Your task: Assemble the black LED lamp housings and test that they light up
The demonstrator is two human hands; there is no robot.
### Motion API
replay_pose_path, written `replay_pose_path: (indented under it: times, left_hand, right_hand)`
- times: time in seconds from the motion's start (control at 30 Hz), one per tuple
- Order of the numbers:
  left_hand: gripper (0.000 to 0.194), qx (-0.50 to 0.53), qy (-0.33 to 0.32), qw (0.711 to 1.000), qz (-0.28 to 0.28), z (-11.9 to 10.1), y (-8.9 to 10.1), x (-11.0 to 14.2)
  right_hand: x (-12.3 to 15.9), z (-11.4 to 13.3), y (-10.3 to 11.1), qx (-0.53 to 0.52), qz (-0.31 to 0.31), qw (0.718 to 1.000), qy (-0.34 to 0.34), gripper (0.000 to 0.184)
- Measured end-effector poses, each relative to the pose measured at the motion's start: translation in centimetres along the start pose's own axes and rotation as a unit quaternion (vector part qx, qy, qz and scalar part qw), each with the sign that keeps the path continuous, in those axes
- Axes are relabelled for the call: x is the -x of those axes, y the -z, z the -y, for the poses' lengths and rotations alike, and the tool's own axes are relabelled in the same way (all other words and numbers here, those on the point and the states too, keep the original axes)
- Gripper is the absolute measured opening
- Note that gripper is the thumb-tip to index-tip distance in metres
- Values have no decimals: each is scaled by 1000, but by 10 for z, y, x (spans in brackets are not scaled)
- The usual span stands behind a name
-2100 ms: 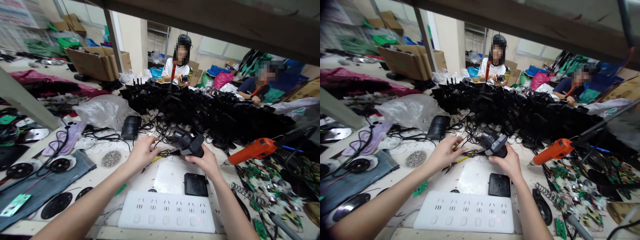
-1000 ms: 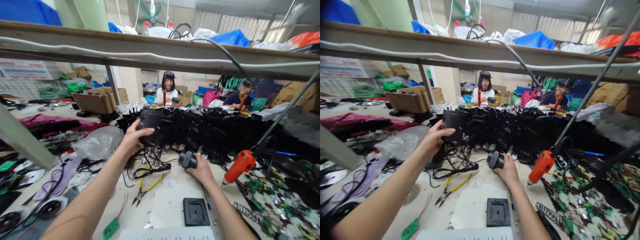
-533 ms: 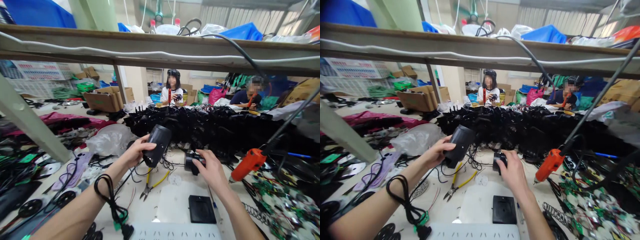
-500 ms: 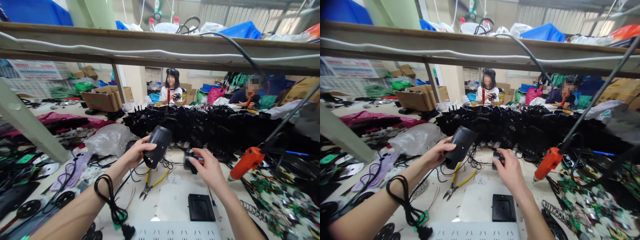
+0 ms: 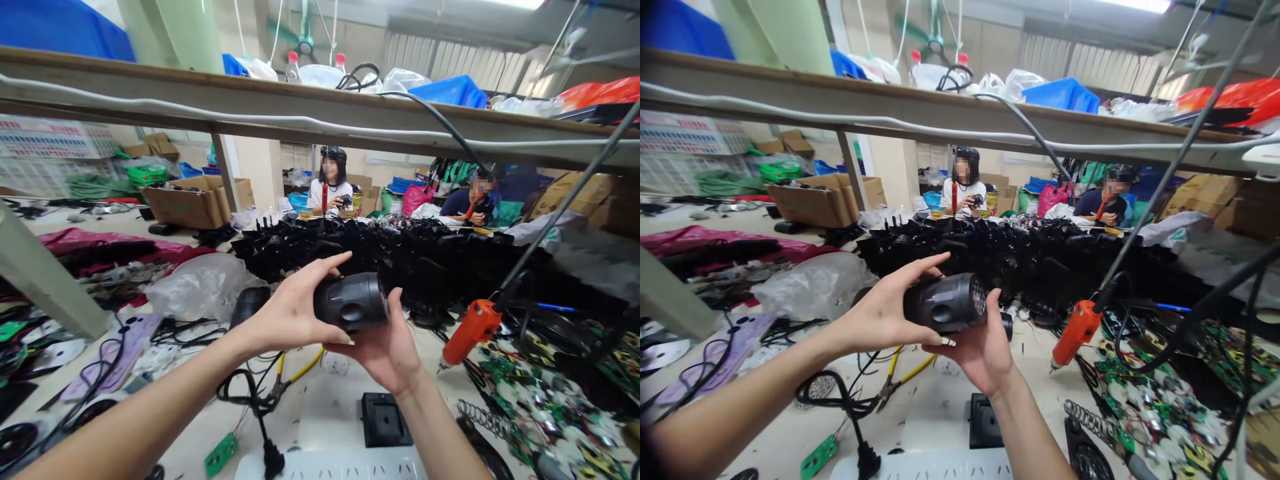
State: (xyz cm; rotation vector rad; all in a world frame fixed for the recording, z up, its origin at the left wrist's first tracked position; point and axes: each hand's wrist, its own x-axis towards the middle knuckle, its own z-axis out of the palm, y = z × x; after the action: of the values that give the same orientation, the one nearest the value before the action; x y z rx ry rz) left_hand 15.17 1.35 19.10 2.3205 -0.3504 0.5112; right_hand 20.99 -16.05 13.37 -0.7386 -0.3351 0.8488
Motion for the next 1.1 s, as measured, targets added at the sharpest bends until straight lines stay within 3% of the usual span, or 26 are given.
replay_pose_path:
  times: [0.1, 0.2, 0.27, 0.33, 0.4, 0.5, 0.57, 0.67, 0.77, 0.83, 0.9, 1.0, 1.03, 1.1]
  left_hand:
    - [105, 84, 59, 995, -18, 8, -11, 2]
    - [102, 205, 102, 973, -38, 14, -20, 2]
    - [93, 316, 116, 939, -70, 16, -23, 1]
    - [83, 394, 120, 906, -98, 16, -23, -1]
    - [75, 421, 123, 893, -102, 17, -23, -2]
    - [72, 415, 131, 898, -69, 21, -25, 0]
    - [72, 400, 132, 906, -46, 24, -26, 4]
    - [75, 352, 147, 924, -25, 27, -24, 12]
    - [86, 223, 175, 958, -46, 25, -22, 24]
    - [89, 179, 203, 958, -93, 22, -24, 34]
    - [88, 242, 230, 931, -146, 19, -29, 43]
    - [76, 419, 254, 844, -217, 17, -41, 52]
    - [69, 467, 264, 808, -244, 17, -45, 53]
    - [47, 538, 298, 726, -307, 17, -51, 52]
  right_hand:
    - [2, 4, 3, -20, 27, 999, -19, 81]
    - [1, 1, 12, -7, -33, 998, -45, 70]
    - [0, -7, 19, 1, -75, 995, -59, 65]
    - [0, -18, 22, -1, -61, 994, -94, 70]
    - [0, -25, 20, -10, -7, 992, -130, 80]
    - [-2, -27, 11, -41, 19, 993, -113, 75]
    - [-4, -25, 6, -50, -13, 994, -99, 64]
    - [-7, -24, 5, 26, -72, 994, -75, 60]
    - [-9, -25, 9, 128, -125, 984, -11, 60]
    - [-8, -27, 11, 183, -151, 971, 31, 55]
    - [-5, -30, 9, 251, -178, 949, 71, 47]
    - [4, -44, 3, 364, -209, 898, 134, 34]
    - [7, -50, 1, 432, -199, 863, 171, 28]
    - [15, -62, -2, 597, -152, 741, 268, 12]
